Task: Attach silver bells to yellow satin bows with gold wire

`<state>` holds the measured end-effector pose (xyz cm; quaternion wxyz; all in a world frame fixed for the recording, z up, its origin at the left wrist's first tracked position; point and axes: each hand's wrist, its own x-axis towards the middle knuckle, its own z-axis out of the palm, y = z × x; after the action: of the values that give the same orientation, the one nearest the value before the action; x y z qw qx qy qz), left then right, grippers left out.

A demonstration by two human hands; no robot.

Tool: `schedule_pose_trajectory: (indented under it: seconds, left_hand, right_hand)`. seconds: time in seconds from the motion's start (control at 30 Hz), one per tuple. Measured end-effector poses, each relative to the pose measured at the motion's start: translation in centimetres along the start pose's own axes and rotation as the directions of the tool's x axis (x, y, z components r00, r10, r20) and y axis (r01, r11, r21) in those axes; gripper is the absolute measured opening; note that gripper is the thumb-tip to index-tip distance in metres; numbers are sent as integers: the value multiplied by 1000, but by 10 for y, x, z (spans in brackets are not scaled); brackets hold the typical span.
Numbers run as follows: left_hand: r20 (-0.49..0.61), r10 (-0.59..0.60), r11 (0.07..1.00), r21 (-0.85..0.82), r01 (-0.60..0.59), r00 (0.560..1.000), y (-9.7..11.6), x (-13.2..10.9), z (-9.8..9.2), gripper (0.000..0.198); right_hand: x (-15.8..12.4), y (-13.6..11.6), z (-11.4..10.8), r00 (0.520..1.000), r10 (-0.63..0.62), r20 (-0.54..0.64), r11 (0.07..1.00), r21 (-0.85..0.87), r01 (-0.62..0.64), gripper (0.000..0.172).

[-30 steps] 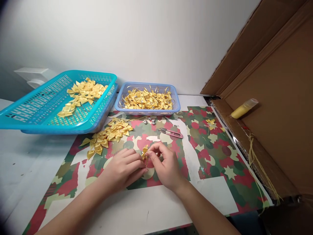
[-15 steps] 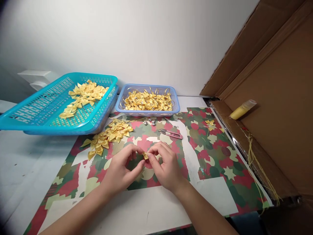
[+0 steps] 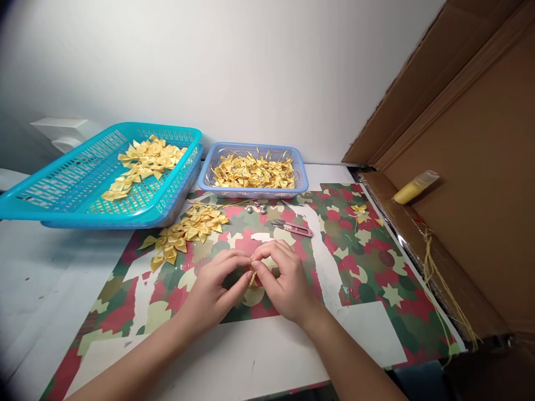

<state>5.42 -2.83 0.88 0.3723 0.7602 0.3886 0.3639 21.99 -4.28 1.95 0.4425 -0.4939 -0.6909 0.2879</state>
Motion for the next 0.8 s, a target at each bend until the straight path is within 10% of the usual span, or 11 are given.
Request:
schedule_pose_trajectory:
  seconds: [0.23,0.33,0.6,0.8]
  left_hand:
    - [2,-149,978,-146,147,989,-1,-1,-2,16]
    - [2,-262,942,-219,256,965,-2,-1,-2,19]
    - [-6,-455,820,-392,417,890,0,1,-2,26]
    - [-59,-429,865,-316,390,901,2,-1,-2,25]
  right_hand:
    - [-1,3,0,996,63,61,998,-25,-62,6]
    - [5,18,-6,988,152,-37,970,-186,-156,29]
    - [22,65,-24,932,213,-293,667,-654,-357,18]
    - [20,62,-25,922,249,-297,837,-413,-359,19]
